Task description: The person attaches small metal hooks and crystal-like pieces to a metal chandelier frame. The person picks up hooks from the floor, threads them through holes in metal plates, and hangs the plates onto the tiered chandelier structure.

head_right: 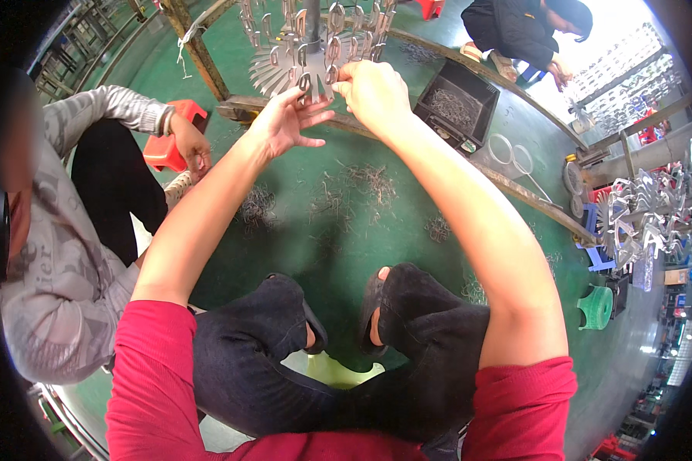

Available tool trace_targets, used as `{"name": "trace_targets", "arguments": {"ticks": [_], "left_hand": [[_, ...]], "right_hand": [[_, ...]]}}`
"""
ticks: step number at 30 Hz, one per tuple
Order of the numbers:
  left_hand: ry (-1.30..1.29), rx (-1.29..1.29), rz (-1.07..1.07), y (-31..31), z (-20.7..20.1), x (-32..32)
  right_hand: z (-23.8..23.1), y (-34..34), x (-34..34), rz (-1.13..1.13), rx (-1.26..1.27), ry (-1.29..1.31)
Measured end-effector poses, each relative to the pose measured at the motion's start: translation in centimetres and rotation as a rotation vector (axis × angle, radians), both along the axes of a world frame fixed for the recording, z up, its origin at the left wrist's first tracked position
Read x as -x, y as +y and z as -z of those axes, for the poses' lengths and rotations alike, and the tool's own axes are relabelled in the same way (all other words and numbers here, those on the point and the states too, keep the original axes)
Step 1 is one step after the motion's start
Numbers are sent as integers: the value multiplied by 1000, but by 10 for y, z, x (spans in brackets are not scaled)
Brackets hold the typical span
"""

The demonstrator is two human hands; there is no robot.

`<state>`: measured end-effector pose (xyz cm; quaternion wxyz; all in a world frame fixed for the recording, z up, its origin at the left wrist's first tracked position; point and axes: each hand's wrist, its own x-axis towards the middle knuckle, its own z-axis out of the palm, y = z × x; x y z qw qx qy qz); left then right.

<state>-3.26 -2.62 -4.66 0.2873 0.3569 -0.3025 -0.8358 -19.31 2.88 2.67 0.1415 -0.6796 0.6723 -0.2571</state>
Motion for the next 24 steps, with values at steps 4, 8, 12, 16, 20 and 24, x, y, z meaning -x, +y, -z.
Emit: {"name": "trace_targets", "arguments": {"ticks": [4,8,12,16,20,24], "left_hand": [[-9,38,66,15,2,5],[58,4,-58,6,10,11],[12,48,-172,9,10,21],[-23,55,-192,8,6,20],[-82,-10,-229,6,1,20],[-87,-34,-259,8,3,24]], "right_hand": [[13,-8,7,23,43,-22],[9,-8,-4,40,17,-18],[9,-6,-7,88,113,122],[14,-7,-8,64,183,144],[11,-8,-11,27,169,145],[15,-10,-12,12,161,150]]}}
